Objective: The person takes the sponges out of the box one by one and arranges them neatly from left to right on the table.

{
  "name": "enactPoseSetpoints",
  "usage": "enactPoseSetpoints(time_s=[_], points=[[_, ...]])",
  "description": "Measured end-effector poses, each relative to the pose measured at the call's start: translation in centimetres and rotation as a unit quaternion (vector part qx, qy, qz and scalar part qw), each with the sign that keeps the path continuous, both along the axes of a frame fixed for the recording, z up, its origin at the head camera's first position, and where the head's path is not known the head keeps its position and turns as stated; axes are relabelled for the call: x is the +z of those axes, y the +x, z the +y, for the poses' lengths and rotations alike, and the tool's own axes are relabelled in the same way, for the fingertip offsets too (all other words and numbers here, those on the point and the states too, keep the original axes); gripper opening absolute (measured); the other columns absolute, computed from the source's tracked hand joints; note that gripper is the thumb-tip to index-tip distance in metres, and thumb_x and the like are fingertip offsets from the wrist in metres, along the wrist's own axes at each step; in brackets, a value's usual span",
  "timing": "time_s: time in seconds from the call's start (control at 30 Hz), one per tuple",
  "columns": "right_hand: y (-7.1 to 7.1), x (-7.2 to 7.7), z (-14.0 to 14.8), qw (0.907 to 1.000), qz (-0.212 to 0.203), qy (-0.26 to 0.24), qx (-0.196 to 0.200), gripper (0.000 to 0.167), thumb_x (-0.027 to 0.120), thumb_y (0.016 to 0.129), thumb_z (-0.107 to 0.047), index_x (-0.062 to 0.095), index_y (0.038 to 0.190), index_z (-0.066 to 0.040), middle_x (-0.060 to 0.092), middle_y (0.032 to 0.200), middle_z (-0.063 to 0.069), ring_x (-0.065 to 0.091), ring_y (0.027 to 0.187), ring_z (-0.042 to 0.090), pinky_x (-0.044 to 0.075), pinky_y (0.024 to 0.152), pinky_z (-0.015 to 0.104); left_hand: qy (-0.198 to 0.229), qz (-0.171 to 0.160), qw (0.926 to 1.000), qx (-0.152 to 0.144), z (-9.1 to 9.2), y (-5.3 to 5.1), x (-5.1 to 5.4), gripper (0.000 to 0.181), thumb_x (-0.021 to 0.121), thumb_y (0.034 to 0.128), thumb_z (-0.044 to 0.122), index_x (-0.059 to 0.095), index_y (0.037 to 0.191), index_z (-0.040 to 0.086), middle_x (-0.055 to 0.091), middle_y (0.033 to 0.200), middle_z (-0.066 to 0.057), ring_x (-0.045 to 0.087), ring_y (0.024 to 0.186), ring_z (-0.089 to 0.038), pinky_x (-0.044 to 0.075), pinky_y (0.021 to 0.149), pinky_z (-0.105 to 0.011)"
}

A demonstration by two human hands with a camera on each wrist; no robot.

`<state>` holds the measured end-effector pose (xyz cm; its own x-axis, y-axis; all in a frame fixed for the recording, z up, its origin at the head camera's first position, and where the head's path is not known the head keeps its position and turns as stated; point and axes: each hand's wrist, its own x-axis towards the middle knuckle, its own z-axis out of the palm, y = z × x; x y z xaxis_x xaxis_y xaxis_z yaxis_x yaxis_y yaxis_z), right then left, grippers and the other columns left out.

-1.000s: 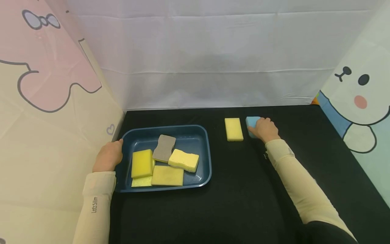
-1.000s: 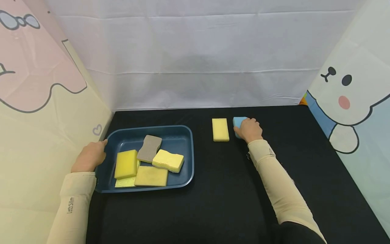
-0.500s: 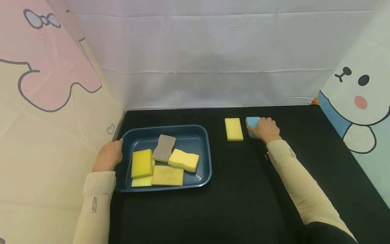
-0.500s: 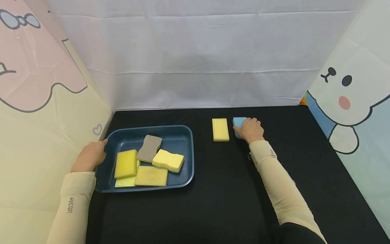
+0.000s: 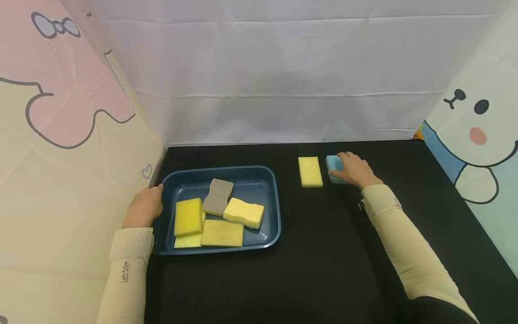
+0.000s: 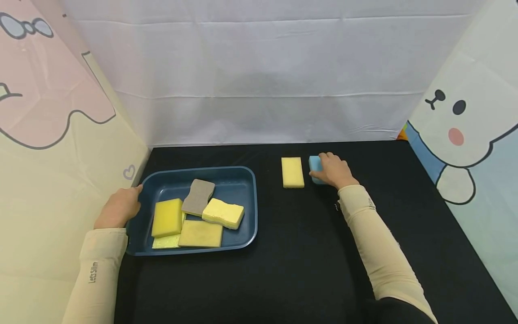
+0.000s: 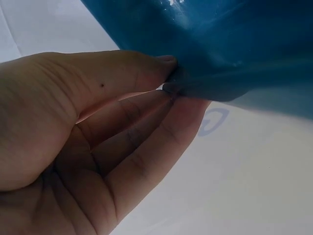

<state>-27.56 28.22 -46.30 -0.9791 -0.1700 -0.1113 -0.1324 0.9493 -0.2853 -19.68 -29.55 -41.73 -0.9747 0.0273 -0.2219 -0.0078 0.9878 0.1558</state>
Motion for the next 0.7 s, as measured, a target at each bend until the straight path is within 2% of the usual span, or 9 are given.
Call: enactPoseSetpoints(time_s=[0.17,0.4,0.53,0.7], points=[[0.2,0.6,-0.4,0.9998,0.007,-0.01,0.017,0.078,0.069,0.093,-0.039,0.038,0.146,0.009,0.044,0.139,0.034,0.048,0.12,0.048,0.043,0.095,0.066,-0.001,-0.005,1.0,0.002,0.0,0.0,0.1,0.052,0.054,0.0928,-0.011,0.038,0.142,-0.018,0.047,0.132,-0.043,0.059,0.099,-0.05,0.048,0.091,-0.063],[0.6,1.9,-1.5,0.9994,0.008,-0.006,0.032,0.079,0.069,0.092,-0.039,0.038,0.146,0.01,0.045,0.139,0.034,0.048,0.121,0.047,0.044,0.094,0.064,0.005,-0.007,0.9999,0.005,0.1,0.0,0.1,0.051,0.053,0.0933,-0.011,0.039,0.141,-0.018,0.046,0.134,-0.043,0.058,0.092,-0.045,0.05,0.09,-0.061],[1.0,2.7,-2.5,0.9986,0.006,-0.005,0.052,0.078,0.07,0.093,-0.039,0.039,0.145,0.01,0.046,0.138,0.033,0.05,0.118,0.046,0.046,0.092,0.061,0.004,-0.005,1.0,0.003,0.1,0.0,0.2,0.05,0.053,0.0933,-0.011,0.039,0.141,-0.018,0.046,0.133,-0.043,0.059,0.096,-0.047,0.049,0.091,-0.062],[1.5,3.8,-4.1,0.9965,0.0,0.0,0.083,0.077,0.071,0.092,-0.039,0.041,0.145,0.009,0.045,0.141,0.031,0.047,0.126,0.045,0.042,0.099,0.061,0.001,-0.003,1.0,0.0,0.0,0.1,0.2,0.051,0.053,0.0928,-0.011,0.039,0.141,-0.019,0.047,0.131,-0.043,0.058,0.102,-0.052,0.048,0.091,-0.063]])
